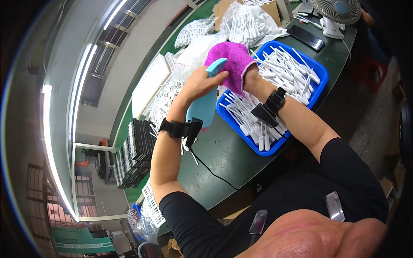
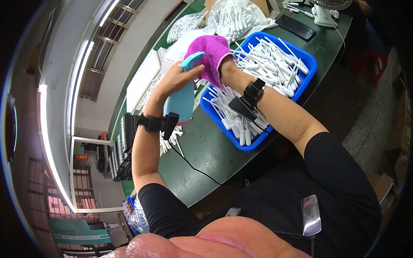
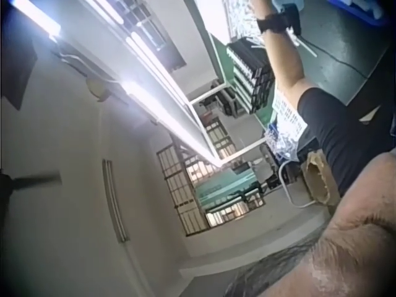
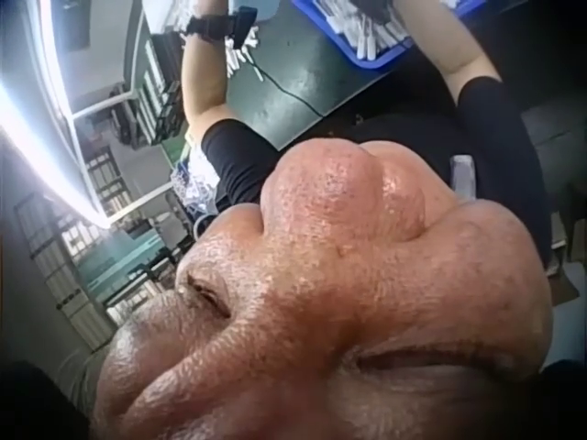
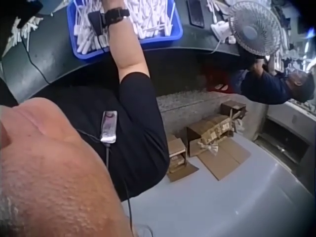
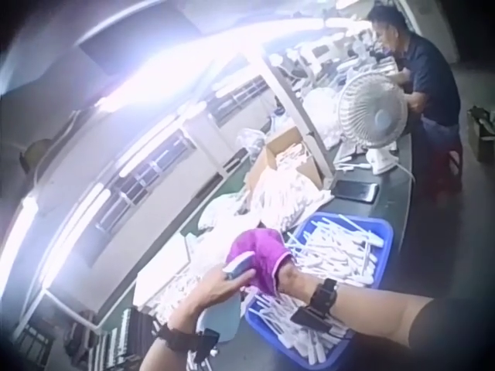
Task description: The person picks up white plastic components, wipes them with a purple cloth, and places them into a blue tray, occasionally spraying the components or the cloth with a spray bottle.
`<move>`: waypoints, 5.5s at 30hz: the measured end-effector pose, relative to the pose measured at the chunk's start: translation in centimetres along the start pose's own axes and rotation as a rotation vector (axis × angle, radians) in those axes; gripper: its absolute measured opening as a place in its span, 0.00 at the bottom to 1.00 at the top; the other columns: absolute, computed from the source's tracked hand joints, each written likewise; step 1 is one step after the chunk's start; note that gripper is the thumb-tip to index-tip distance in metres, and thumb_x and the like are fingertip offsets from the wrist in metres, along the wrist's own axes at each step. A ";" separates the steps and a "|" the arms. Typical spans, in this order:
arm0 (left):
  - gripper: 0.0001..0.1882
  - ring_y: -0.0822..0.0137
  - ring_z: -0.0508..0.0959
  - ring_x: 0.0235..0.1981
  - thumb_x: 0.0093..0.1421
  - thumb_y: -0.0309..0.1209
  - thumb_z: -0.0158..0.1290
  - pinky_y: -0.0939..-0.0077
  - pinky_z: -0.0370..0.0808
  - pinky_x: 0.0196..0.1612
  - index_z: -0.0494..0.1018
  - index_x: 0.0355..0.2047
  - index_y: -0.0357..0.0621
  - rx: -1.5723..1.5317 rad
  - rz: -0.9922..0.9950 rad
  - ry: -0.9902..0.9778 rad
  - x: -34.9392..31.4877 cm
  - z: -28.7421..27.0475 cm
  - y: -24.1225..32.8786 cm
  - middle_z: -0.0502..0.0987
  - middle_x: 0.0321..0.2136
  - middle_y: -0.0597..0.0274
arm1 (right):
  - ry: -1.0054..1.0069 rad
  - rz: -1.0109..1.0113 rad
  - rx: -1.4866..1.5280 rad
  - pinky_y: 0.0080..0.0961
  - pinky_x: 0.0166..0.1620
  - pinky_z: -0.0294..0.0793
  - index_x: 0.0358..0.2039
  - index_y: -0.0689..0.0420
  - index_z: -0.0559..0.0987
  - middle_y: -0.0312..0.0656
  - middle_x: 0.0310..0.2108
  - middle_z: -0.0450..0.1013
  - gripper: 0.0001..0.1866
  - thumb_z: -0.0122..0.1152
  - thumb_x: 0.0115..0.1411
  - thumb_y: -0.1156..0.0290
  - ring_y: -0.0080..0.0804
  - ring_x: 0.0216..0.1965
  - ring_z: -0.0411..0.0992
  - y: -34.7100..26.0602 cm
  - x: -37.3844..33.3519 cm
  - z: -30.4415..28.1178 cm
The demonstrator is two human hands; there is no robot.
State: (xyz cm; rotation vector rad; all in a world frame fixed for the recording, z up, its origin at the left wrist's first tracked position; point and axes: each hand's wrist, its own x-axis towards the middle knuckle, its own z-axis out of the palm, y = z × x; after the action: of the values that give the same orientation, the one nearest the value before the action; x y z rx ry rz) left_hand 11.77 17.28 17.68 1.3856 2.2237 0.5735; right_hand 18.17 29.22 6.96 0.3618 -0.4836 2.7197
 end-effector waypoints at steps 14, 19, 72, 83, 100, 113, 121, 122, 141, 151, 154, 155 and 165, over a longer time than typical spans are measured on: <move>0.18 0.63 0.78 0.21 0.52 0.43 0.51 0.70 0.74 0.28 0.75 0.26 0.36 0.177 -0.047 0.095 1.8 -0.3 -0.4 0.76 0.19 0.55 | 0.115 -0.017 0.052 0.44 0.46 0.71 0.50 0.54 0.70 0.45 0.47 0.70 0.27 0.35 0.63 0.48 0.43 0.45 0.70 -0.6 0.6 -0.4; 0.18 0.60 0.78 0.21 0.49 0.43 0.51 0.69 0.73 0.30 0.75 0.23 0.37 0.063 0.034 0.037 1.8 0.6 -0.9 0.76 0.18 0.54 | 0.211 0.004 0.085 0.37 0.57 0.62 0.55 0.57 0.64 0.44 0.53 0.66 0.26 0.33 0.65 0.53 0.39 0.52 0.65 -0.7 0.0 0.8; 0.31 0.60 0.76 0.38 0.49 0.46 0.60 0.69 0.72 0.41 0.68 0.47 0.37 -0.470 0.250 0.561 14.2 0.7 -18.3 0.76 0.36 0.53 | 0.501 -0.183 -0.204 0.28 0.35 0.74 0.27 0.58 0.75 0.40 0.23 0.73 0.08 0.56 0.57 0.67 0.32 0.27 0.71 0.9 2.1 -4.6; 0.13 0.54 0.78 0.32 0.50 0.40 0.52 0.64 0.73 0.37 0.79 0.29 0.47 0.347 -0.122 0.417 0.7 -0.1 -23.6 0.78 0.28 0.53 | 0.042 -0.052 -0.225 0.28 0.35 0.74 0.30 0.61 0.75 0.41 0.24 0.73 0.12 0.52 0.60 0.65 0.33 0.28 0.72 1.4 1.8 -5.4; 0.15 0.51 0.77 0.34 0.48 0.41 0.55 0.59 0.74 0.37 0.77 0.26 0.40 0.624 -0.225 0.482 9.2 2.4 -24.9 0.77 0.29 0.46 | 0.304 0.070 -0.401 0.23 0.27 0.74 0.29 0.58 0.75 0.39 0.21 0.72 0.13 0.53 0.60 0.60 0.29 0.23 0.73 2.8 1.4 -0.8; 0.15 0.71 0.71 0.22 0.56 0.31 0.54 0.78 0.69 0.26 0.73 0.40 0.30 0.059 0.100 0.961 0.3 3.4 -15.7 0.76 0.24 0.57 | 0.270 -0.016 -0.513 0.25 0.22 0.68 0.29 0.52 0.75 0.35 0.21 0.71 0.12 0.52 0.58 0.57 0.24 0.19 0.68 -1.3 1.7 -4.9; 0.19 0.72 0.73 0.23 0.62 0.40 0.44 0.85 0.69 0.22 0.65 0.47 0.39 -1.286 -0.159 0.948 -6.5 8.3 -6.0 0.74 0.34 0.57 | 0.233 0.143 -0.038 0.26 0.24 0.68 0.27 0.55 0.74 0.39 0.21 0.72 0.12 0.49 0.60 0.61 0.29 0.19 0.70 -2.8 1.0 -3.3; 0.20 0.71 0.74 0.24 0.62 0.41 0.43 0.85 0.69 0.22 0.65 0.47 0.39 -1.255 -0.181 0.989 -6.6 8.7 -6.7 0.74 0.36 0.57 | 0.215 0.181 0.043 0.29 0.27 0.71 0.28 0.56 0.74 0.41 0.23 0.73 0.13 0.48 0.60 0.61 0.32 0.21 0.71 -2.8 1.3 -3.5; 0.15 0.74 0.70 0.24 0.61 0.31 0.48 0.80 0.70 0.26 0.66 0.47 0.40 -1.476 -0.188 0.902 -8.7 12.5 -13.8 0.73 0.30 0.63 | -0.111 0.345 0.139 0.31 0.54 0.67 0.53 0.67 0.64 0.54 0.53 0.64 0.30 0.44 0.61 0.53 0.46 0.55 0.63 3.5 1.1 -8.4; 0.14 0.79 0.68 0.20 0.61 0.31 0.48 0.87 0.63 0.17 0.69 0.46 0.38 -1.494 -0.061 0.897 -15.7 9.8 -18.3 0.74 0.29 0.65 | -0.119 0.235 0.046 0.40 0.58 0.62 0.52 0.63 0.66 0.49 0.52 0.67 0.23 0.33 0.66 0.60 0.43 0.53 0.66 10.0 -0.1 -3.0; 0.14 0.79 0.68 0.20 0.61 0.31 0.48 0.88 0.62 0.16 0.69 0.46 0.39 -1.495 -0.048 0.887 -15.9 10.1 -18.1 0.74 0.30 0.64 | 0.320 0.112 -0.197 0.39 0.58 0.62 0.52 0.62 0.66 0.48 0.51 0.67 0.22 0.32 0.66 0.61 0.43 0.52 0.66 10.7 -0.7 -0.6; 0.14 0.79 0.68 0.20 0.61 0.31 0.48 0.88 0.62 0.16 0.69 0.46 0.39 -1.495 -0.048 0.880 -15.9 10.2 -18.2 0.74 0.30 0.64 | 0.323 0.106 -0.197 0.39 0.58 0.62 0.52 0.62 0.66 0.48 0.51 0.67 0.22 0.32 0.66 0.61 0.43 0.52 0.66 10.6 -0.8 -0.6; 0.15 0.78 0.71 0.23 0.62 0.33 0.47 0.88 0.65 0.19 0.66 0.48 0.39 -1.458 0.000 0.778 -13.8 9.7 -15.9 0.74 0.39 0.61 | -0.117 0.237 -0.019 0.39 0.60 0.59 0.51 0.63 0.67 0.49 0.52 0.67 0.25 0.33 0.65 0.56 0.43 0.53 0.65 8.5 0.6 -0.5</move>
State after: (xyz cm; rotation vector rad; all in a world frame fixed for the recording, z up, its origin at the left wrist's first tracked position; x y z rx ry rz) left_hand 11.34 -0.66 3.03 0.3379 1.3704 2.3446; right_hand 14.24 22.15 4.27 0.4883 -0.6203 2.9312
